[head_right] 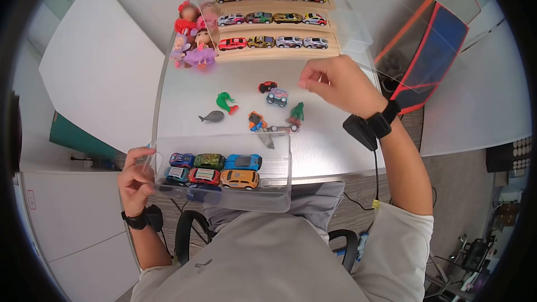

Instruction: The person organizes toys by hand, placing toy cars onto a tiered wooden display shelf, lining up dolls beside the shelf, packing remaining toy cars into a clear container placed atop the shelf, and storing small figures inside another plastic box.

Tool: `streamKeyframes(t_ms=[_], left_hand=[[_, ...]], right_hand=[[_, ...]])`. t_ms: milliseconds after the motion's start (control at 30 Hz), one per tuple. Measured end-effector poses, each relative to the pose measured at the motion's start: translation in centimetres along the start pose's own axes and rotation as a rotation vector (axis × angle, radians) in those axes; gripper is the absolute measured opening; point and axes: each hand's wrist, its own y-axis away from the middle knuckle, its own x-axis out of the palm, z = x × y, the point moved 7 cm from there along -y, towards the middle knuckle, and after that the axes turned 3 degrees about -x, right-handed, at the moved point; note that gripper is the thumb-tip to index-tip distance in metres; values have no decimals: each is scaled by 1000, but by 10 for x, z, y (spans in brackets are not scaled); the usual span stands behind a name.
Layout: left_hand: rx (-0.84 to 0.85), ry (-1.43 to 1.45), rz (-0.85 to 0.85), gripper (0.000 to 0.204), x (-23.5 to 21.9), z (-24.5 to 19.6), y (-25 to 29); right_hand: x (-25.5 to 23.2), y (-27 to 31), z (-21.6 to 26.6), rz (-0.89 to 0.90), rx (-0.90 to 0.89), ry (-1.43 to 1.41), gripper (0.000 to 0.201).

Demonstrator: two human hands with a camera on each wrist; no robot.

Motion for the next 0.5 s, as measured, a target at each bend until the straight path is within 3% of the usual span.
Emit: streamKeyframes(t_ms=[133,233,333,400,467,500], left_hand=[[-23,-7,0,35,1,0,1],[-14,-47,0,36,2,-4,0],[8,-95,-4,35,-2,-10,4],[24,-118,-12,35,-6,-12,8],[34,-150,-9,33,-8,-13,10],[37,-150,-11,33,-7,-13,9]], right_hand=[[30,4,5,158,-45,-4,17],[54,11,35,122,-443,135,40],[71,16,45,164,-533,307,44],[76,17,41,176,-539,361,48],[75,13,22,230,-320,272,40],[72,14,22,229,-322,275,40]])
